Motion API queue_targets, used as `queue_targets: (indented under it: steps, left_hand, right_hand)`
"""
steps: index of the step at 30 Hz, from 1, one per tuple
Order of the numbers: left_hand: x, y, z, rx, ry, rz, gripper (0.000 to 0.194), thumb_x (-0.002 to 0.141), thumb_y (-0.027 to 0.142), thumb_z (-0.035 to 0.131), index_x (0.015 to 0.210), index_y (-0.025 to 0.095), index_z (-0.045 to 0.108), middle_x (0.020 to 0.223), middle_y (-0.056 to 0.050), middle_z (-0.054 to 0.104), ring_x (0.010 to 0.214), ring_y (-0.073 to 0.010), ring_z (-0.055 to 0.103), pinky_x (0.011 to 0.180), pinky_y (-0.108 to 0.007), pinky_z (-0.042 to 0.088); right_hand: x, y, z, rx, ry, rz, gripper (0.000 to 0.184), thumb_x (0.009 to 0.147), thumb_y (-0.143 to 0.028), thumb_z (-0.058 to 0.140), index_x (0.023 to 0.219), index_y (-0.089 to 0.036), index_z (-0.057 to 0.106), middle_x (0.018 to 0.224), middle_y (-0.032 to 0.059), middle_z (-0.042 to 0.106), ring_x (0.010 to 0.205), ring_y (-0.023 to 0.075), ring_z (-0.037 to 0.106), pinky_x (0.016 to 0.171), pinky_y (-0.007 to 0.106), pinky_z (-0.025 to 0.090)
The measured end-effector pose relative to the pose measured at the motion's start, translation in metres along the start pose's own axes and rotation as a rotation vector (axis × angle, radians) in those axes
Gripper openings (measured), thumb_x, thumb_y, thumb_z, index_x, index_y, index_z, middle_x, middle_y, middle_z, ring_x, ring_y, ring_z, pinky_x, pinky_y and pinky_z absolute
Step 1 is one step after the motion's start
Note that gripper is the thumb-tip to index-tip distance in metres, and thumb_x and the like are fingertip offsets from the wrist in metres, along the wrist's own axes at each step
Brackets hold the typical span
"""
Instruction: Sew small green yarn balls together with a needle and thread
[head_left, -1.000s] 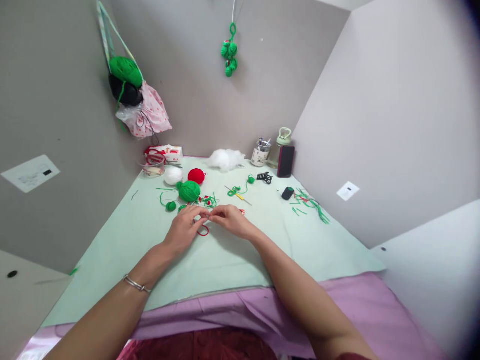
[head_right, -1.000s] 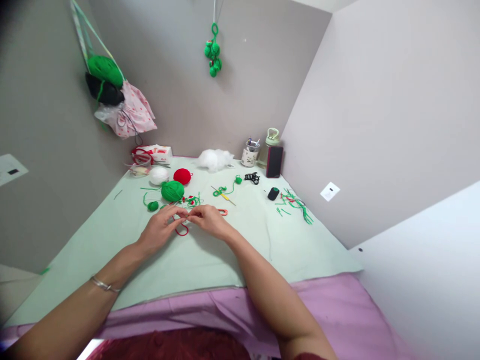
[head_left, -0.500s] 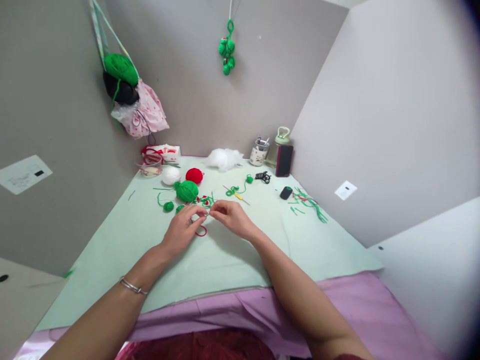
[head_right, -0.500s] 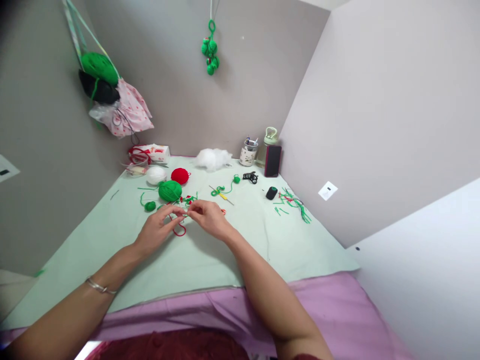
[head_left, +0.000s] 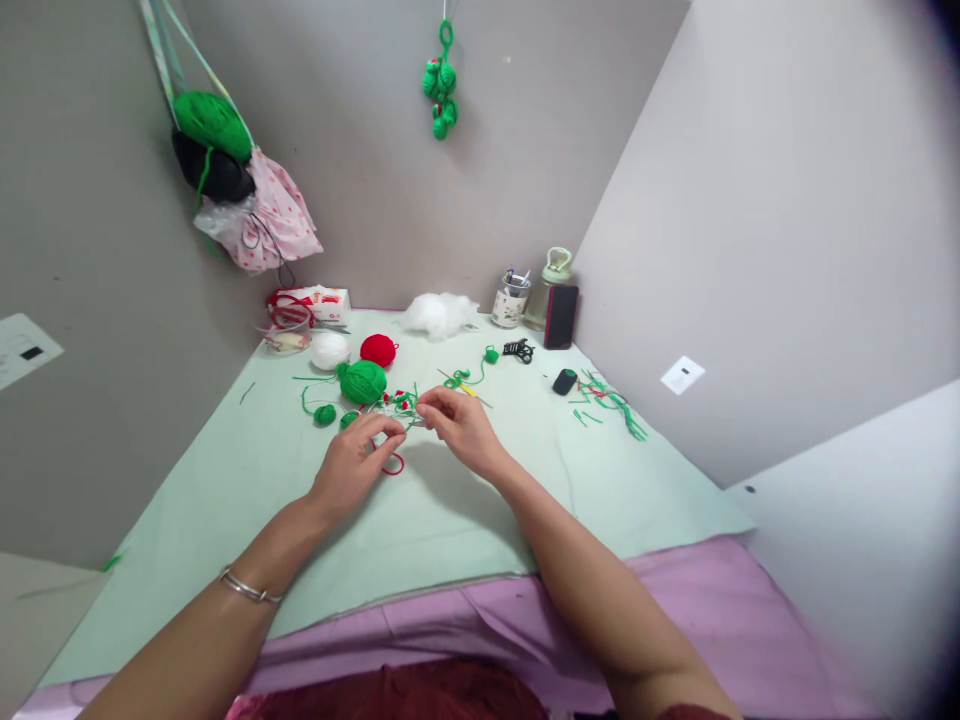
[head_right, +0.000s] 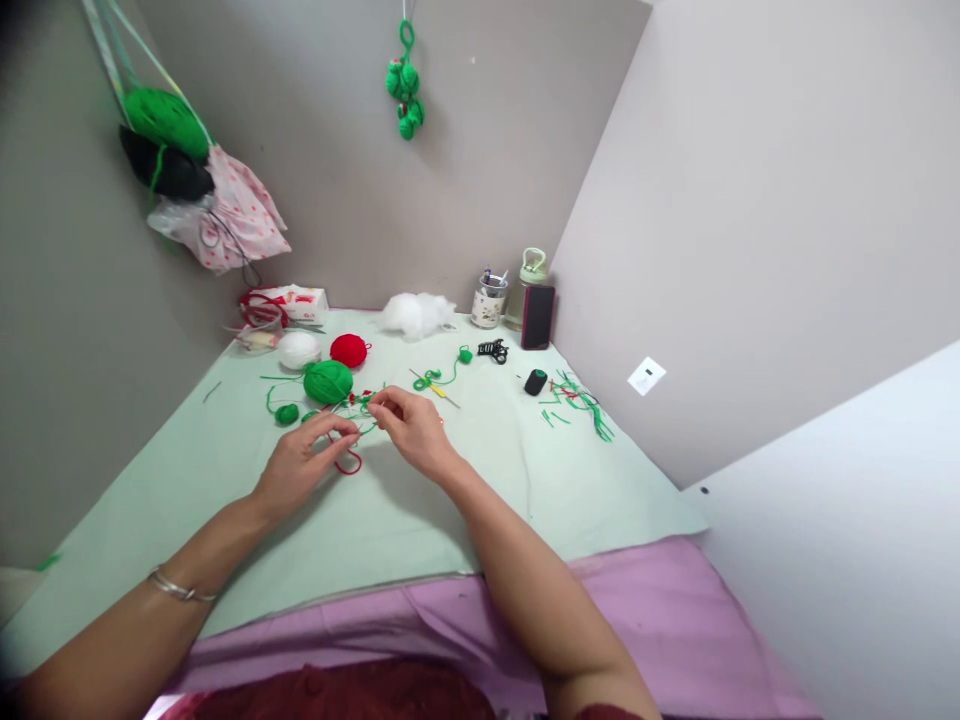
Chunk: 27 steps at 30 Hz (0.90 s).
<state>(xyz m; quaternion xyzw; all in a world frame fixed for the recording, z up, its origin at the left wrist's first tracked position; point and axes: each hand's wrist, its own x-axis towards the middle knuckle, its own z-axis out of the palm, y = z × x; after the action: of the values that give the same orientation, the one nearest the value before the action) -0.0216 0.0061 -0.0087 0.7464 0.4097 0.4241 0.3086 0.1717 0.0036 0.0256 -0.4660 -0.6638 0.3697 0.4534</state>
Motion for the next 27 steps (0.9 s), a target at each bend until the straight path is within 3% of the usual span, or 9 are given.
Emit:
queue_targets:
  steps: [9, 12, 15, 17, 20, 23, 25, 27]
  left_hand:
    - [-0.001, -0.003, 0.0, -0.012, 0.056, 0.04, 0.015, 0.091, 0.036, 0.061, 0.086, 0.023, 0.067, 0.09, -0.002, 0.07, 0.093, -0.0218, 0.063, 0.093, -0.034, 0.045]
    - [-0.002, -0.004, 0.002, -0.005, 0.042, 0.057, 0.014, 0.092, 0.035, 0.06, 0.086, 0.023, 0.066, 0.091, -0.002, 0.07, 0.093, -0.0209, 0.063, 0.098, -0.035, 0.044]
    - [-0.002, -0.004, 0.002, -0.001, 0.028, 0.04, 0.014, 0.092, 0.035, 0.058, 0.086, 0.024, 0.065, 0.092, -0.002, 0.07, 0.091, -0.0207, 0.063, 0.098, -0.036, 0.044]
    - [-0.003, -0.003, 0.002, 0.008, 0.02, 0.033, 0.015, 0.093, 0.035, 0.058, 0.086, 0.024, 0.065, 0.09, -0.002, 0.068, 0.087, -0.0204, 0.062, 0.096, -0.037, 0.045]
    - [-0.004, -0.001, 0.001, 0.007, 0.01, 0.04, 0.016, 0.093, 0.036, 0.058, 0.086, 0.024, 0.065, 0.087, -0.002, 0.067, 0.085, -0.0199, 0.061, 0.094, -0.037, 0.046]
    - [-0.005, 0.003, 0.0, 0.002, 0.01, 0.045, 0.015, 0.092, 0.035, 0.058, 0.086, 0.023, 0.065, 0.089, -0.002, 0.068, 0.087, -0.0202, 0.062, 0.091, -0.035, 0.047]
    - [-0.005, 0.006, 0.0, 0.006, 0.013, 0.049, 0.016, 0.092, 0.035, 0.059, 0.085, 0.023, 0.066, 0.089, -0.003, 0.069, 0.087, -0.0203, 0.062, 0.089, -0.034, 0.047]
    - [-0.005, 0.008, 0.001, 0.008, 0.013, 0.05, 0.016, 0.091, 0.036, 0.059, 0.085, 0.022, 0.067, 0.087, -0.003, 0.069, 0.085, -0.02, 0.061, 0.087, -0.034, 0.047]
  right_hand:
    - [0.004, 0.009, 0.001, 0.026, 0.044, 0.008, 0.017, 0.084, -0.038, 0.062, 0.083, -0.02, 0.064, 0.06, -0.0048, 0.053, 0.055, 0.0107, 0.045, 0.056, 0.025, 0.037]
    - [0.001, 0.001, -0.004, 0.08, 0.079, 0.037, 0.017, 0.083, -0.037, 0.063, 0.081, -0.02, 0.064, 0.06, -0.0036, 0.054, 0.057, 0.0117, 0.048, 0.056, 0.025, 0.04]
    - [-0.004, -0.016, -0.022, 0.037, 0.121, 0.008, 0.017, 0.082, -0.036, 0.065, 0.081, -0.02, 0.066, 0.063, -0.0016, 0.056, 0.058, 0.0124, 0.05, 0.055, 0.026, 0.04]
    - [-0.005, -0.025, -0.047, -0.055, 0.175, -0.034, 0.018, 0.082, -0.037, 0.066, 0.081, -0.019, 0.067, 0.065, 0.0, 0.059, 0.058, 0.013, 0.05, 0.055, 0.026, 0.039]
    - [-0.006, -0.021, -0.106, -0.296, 0.336, -0.004, 0.024, 0.084, -0.041, 0.064, 0.08, -0.018, 0.069, 0.063, 0.0017, 0.062, 0.057, 0.0137, 0.05, 0.055, 0.026, 0.038]
    - [-0.01, 0.001, -0.176, -0.706, 0.488, 0.235, 0.031, 0.09, -0.042, 0.057, 0.081, -0.017, 0.073, 0.068, 0.0056, 0.067, 0.058, 0.0151, 0.053, 0.059, 0.028, 0.037]
    - [-0.016, 0.019, -0.215, -1.035, 0.473, 0.427, 0.023, 0.089, -0.031, 0.059, 0.087, -0.017, 0.076, 0.079, 0.0108, 0.073, 0.069, 0.0192, 0.061, 0.064, 0.03, 0.037]
    - [-0.021, 0.033, -0.241, -1.178, 0.423, 0.59, 0.023, 0.088, -0.024, 0.058, 0.093, -0.017, 0.079, 0.088, 0.0146, 0.075, 0.079, 0.0231, 0.066, 0.068, 0.031, 0.038]
